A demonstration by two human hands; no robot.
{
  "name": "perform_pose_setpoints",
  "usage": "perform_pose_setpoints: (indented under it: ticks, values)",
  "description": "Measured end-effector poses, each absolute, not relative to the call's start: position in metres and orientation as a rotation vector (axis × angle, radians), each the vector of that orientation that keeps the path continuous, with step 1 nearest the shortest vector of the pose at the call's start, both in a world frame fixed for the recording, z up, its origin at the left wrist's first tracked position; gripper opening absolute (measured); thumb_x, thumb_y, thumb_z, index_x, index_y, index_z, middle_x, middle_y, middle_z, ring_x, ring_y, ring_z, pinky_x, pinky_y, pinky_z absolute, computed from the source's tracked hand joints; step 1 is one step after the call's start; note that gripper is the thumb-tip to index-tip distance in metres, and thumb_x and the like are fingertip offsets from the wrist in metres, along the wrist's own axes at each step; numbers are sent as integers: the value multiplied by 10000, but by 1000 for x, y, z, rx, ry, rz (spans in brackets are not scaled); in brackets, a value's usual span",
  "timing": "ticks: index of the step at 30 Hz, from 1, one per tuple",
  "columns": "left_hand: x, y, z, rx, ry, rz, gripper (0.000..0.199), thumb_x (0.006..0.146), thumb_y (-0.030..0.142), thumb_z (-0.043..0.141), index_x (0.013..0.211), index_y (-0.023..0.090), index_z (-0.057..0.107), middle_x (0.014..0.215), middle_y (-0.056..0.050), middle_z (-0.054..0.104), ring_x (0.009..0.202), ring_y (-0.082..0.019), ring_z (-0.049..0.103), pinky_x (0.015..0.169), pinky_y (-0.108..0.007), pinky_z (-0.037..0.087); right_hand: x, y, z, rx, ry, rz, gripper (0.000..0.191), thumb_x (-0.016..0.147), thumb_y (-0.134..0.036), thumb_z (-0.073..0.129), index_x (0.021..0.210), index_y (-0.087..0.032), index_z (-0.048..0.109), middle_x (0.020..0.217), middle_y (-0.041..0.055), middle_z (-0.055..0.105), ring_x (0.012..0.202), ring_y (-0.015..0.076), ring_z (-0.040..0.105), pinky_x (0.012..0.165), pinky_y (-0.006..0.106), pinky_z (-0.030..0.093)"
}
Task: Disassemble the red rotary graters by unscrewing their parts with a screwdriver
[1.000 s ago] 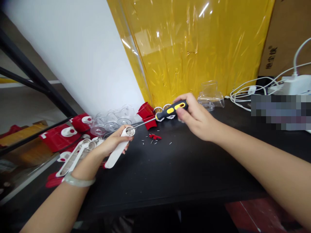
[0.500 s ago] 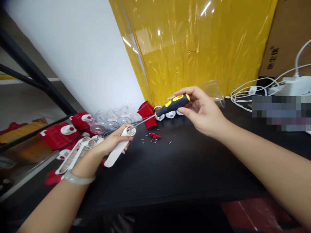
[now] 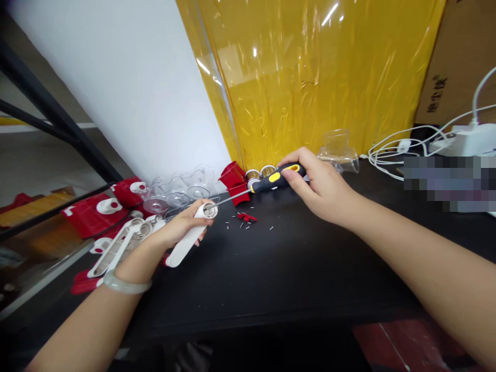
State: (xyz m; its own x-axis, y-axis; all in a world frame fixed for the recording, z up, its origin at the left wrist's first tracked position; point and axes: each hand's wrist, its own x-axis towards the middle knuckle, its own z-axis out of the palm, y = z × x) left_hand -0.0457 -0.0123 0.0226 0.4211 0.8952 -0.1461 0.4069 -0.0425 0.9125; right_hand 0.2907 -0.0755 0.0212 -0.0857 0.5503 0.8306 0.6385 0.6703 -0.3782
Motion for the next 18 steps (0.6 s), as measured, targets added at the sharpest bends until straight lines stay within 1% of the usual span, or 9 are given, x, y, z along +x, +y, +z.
perform_pose_setpoints:
  ticks: [1,3,5,9,13,14,15,17,18]
  values:
    - [-46,-12,23,1645,1166,596,490,712,217,661,1128,269,406,737,41,527,455,-112,531,401,-267,497,291,-74,21,-907,-1732,-67,253,918,-440,507,1093,-272,577,1037,75,664,928,253,650,773,404,530]
    - [-47,-12,24,1645,1192,606,491,713,223,662,1131,270,406,741,36,533,463,-119,538,400,-269,496,289,-73,20,-821,-1706,13,315,877,-413,588,1163,-289,544,1132,76,638,1000,257,640,813,410,542]
    - [-48,-12,25,1643,1218,605,487,715,230,659,1131,265,408,730,34,534,467,-123,541,395,-262,489,287,-75,22,-754,-1691,126,366,848,-393,637,1185,-298,529,1153,73,642,1043,260,637,851,422,547]
    - [-48,-12,27,1628,1224,623,481,711,230,659,1123,257,412,697,43,521,469,-116,534,400,-240,482,281,-83,30,-684,-1691,322,334,839,-397,653,1144,-301,560,1153,66,670,1116,267,620,947,456,520]
    - [-48,-12,28,1619,1208,640,483,704,224,662,1117,252,415,711,41,519,483,-115,537,408,-237,484,276,-85,28,-697,-1715,378,359,851,-431,625,1177,-297,556,1265,70,620,1180,274,581,993,470,485]
    - [-48,-13,28,1621,1204,639,482,704,224,661,1118,252,415,714,40,520,482,-114,536,406,-236,482,275,-84,25,-710,-1707,374,364,869,-454,592,1194,-296,544,1253,71,625,1165,273,590,977,469,492]
    - [-47,-13,28,1623,1200,638,480,705,224,660,1118,252,416,712,40,520,478,-114,534,402,-235,479,275,-83,23,-736,-1693,365,368,894,-481,540,1209,-292,529,1196,74,652,1122,269,615,944,466,507]
    - [-46,-14,28,1626,1191,636,483,707,226,660,1123,252,416,710,40,520,469,-112,530,395,-232,473,277,-81,18,-826,-1661,329,375,940,-526,415,1184,-266,532,947,65,706,939,257,680,826,444,544]
    - [-46,-15,27,1629,1188,633,489,707,226,661,1128,251,415,709,40,520,464,-111,528,392,-231,472,278,-81,16,-886,-1652,288,381,949,-537,379,1129,-251,555,819,51,693,835,249,690,765,429,550]
